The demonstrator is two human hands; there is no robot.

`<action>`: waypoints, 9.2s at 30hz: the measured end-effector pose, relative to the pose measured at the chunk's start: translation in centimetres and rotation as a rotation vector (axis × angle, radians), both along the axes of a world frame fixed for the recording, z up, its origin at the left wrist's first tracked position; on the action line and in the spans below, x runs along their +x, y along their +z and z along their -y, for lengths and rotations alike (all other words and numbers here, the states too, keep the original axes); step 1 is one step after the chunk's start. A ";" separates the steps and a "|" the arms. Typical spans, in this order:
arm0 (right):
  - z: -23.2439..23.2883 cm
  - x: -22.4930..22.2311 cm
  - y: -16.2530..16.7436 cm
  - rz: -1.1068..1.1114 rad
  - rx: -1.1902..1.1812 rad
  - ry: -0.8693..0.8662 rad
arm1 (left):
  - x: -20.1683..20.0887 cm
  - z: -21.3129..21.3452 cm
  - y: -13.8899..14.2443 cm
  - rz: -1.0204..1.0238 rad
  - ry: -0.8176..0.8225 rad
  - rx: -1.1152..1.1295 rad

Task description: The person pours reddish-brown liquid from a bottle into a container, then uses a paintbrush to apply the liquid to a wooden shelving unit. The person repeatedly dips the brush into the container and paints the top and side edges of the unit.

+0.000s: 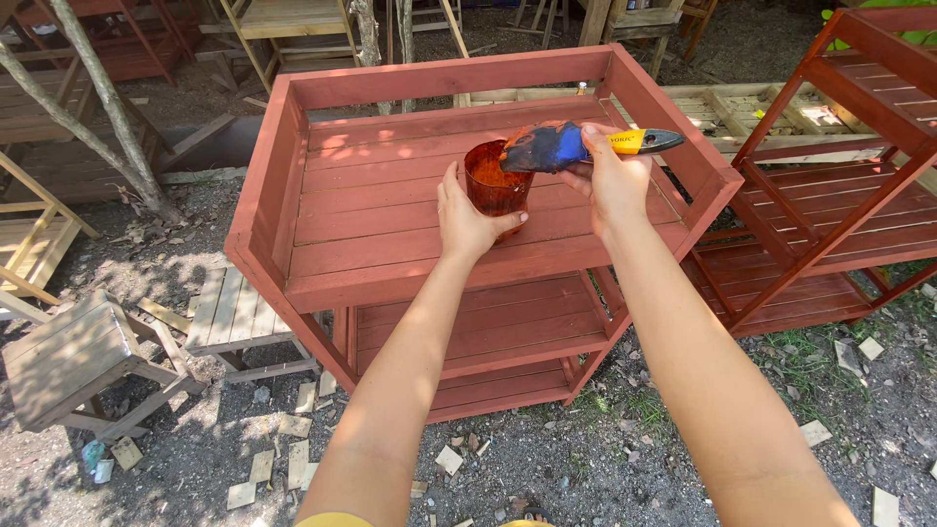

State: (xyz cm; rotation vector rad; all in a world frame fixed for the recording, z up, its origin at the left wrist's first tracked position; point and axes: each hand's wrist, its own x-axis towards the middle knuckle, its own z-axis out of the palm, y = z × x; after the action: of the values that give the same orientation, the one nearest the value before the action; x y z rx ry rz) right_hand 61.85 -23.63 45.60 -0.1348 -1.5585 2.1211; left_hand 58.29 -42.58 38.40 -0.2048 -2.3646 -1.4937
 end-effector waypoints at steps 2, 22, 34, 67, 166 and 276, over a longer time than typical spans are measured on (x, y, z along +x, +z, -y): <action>0.2 0.2 0.6 -0.008 0.116 -0.007 | 0.2 0.2 0.6 0.017 0.007 -0.015; -0.3 -0.2 -0.1 -0.024 -0.132 -0.057 | 1.1 0.3 1.3 -0.212 -0.023 -0.193; -8.9 -0.9 -3.3 -0.062 -0.616 0.014 | 0.4 -3.8 4.0 -0.284 -0.042 -0.311; -25.2 -1.4 -5.3 0.207 -0.389 0.102 | -1.1 -17.8 -0.3 -0.006 -0.096 -0.298; -24.7 -3.0 -5.9 -0.056 -0.061 0.539 | -2.8 -17.1 -0.5 0.353 -0.059 -0.484; -24.2 -10.3 -5.6 -0.105 -0.166 0.669 | -9.6 -15.9 -2.1 0.230 -0.040 -0.380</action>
State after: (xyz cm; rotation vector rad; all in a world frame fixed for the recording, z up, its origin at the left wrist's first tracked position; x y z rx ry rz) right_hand 51.50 0.56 39.99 0.5039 -1.4975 2.7035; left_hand 48.69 -26.70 36.30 -0.1788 -2.8329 -1.1220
